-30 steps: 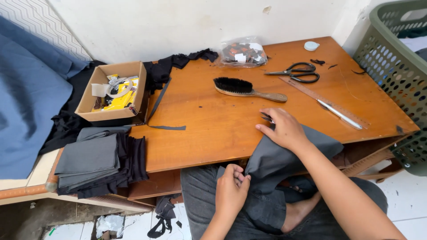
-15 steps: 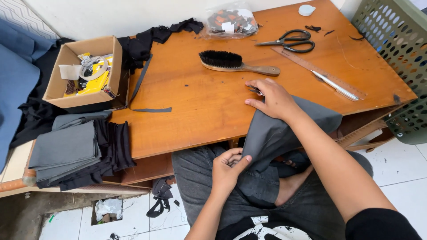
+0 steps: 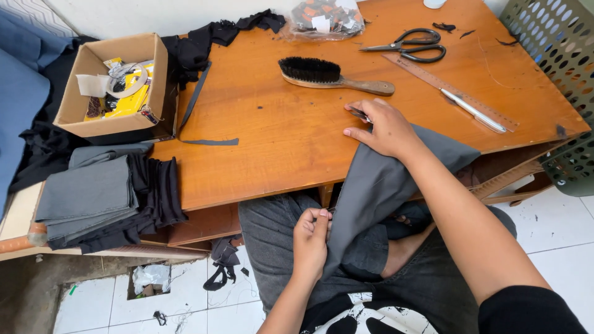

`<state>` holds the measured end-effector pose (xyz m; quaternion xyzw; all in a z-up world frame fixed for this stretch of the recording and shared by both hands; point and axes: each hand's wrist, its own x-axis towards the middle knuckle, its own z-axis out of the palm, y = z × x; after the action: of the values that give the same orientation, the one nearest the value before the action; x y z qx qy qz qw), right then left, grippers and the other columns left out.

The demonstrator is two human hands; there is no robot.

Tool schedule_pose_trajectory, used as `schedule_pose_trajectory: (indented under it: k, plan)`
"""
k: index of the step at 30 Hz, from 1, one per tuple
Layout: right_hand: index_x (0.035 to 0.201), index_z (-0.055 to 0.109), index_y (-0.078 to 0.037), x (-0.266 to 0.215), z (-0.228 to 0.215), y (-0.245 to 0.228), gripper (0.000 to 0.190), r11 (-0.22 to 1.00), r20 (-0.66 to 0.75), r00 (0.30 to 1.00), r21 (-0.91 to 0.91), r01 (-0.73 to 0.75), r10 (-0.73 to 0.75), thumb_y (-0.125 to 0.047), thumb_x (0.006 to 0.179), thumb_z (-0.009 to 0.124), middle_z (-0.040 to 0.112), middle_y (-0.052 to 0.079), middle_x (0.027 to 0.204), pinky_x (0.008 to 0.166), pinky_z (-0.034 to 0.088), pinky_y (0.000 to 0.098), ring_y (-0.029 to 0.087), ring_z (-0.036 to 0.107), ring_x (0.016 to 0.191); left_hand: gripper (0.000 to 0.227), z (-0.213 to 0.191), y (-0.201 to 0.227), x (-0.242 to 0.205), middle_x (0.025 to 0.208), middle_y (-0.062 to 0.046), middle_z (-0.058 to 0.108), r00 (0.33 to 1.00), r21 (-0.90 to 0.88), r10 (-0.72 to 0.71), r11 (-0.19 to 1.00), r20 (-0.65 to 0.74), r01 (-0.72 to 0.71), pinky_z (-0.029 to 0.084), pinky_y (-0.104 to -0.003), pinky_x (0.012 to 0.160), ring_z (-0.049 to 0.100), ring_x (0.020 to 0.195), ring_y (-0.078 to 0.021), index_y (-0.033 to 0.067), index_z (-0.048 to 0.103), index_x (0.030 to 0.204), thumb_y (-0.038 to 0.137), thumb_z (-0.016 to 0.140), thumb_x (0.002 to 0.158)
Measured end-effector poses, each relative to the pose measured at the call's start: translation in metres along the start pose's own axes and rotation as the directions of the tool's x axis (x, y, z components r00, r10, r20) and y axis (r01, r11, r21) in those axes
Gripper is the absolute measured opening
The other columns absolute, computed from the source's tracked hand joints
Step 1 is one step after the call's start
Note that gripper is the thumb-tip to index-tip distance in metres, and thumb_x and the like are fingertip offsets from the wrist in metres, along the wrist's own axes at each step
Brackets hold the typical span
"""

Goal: The person uses a small pair of scissors to trim the edges of a gray fabric piece held in their hands. They carefully cut along the seam and then unfold the fabric to continue trimming the edges.

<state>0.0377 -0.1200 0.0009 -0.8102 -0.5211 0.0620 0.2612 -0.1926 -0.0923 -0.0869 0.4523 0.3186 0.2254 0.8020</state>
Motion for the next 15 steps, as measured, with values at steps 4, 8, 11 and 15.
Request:
schedule_pose_trajectory:
  k: [4,8,11,15]
  plan:
    - [0.115,0.051,-0.008,0.000,-0.002,-0.004,0.045,1.000,0.011,1.000,-0.002,-0.024,0.024,-0.033,0.078,0.059,0.056,0.005,0.109,0.071,0.043,0.0352,0.022,0.049,0.096,0.017,0.002,0.001,-0.002,0.064,-0.003,0.056,0.998,-0.046,0.044,0.998,-0.050,-0.047,0.034,-0.018,0.045,0.042,0.048,-0.0049,0.0075,0.049,0.075,0.019,0.050,0.087]
    - [0.112,0.052,-0.008,-0.001,-0.001,-0.004,0.044,0.999,0.013,0.999,-0.016,-0.045,0.045,-0.034,0.078,0.059,0.057,0.006,0.102,0.068,0.042,0.0353,0.023,0.050,0.092,0.013,0.006,0.010,-0.004,0.075,-0.007,0.059,0.985,-0.088,0.149,0.984,-0.089,-0.157,0.042,-0.022,0.064,0.053,0.068,-0.0103,0.0077,0.050,0.079,0.017,0.047,0.087]
    - [0.113,0.052,-0.008,0.000,-0.002,-0.005,0.044,0.999,0.009,0.999,-0.009,-0.043,0.043,-0.034,0.078,0.060,0.057,0.005,0.102,0.068,0.043,0.0346,0.022,0.051,0.092,0.014,0.007,0.014,-0.003,0.081,-0.007,0.061,0.971,-0.068,0.221,0.971,-0.092,-0.227,0.041,-0.023,0.067,0.053,0.071,-0.0104,0.0085,0.049,0.081,0.019,0.045,0.088]
    - [0.114,0.051,-0.007,0.000,0.000,-0.002,0.045,1.000,0.002,1.000,-0.007,-0.019,0.019,-0.033,0.078,0.060,0.057,0.006,0.104,0.070,0.043,0.0354,0.023,0.050,0.095,0.014,0.006,0.015,-0.005,0.087,-0.008,0.060,0.979,-0.144,0.202,0.968,-0.032,-0.205,0.038,-0.018,0.048,0.044,0.048,-0.0068,0.0094,0.046,0.082,0.021,0.042,0.089]
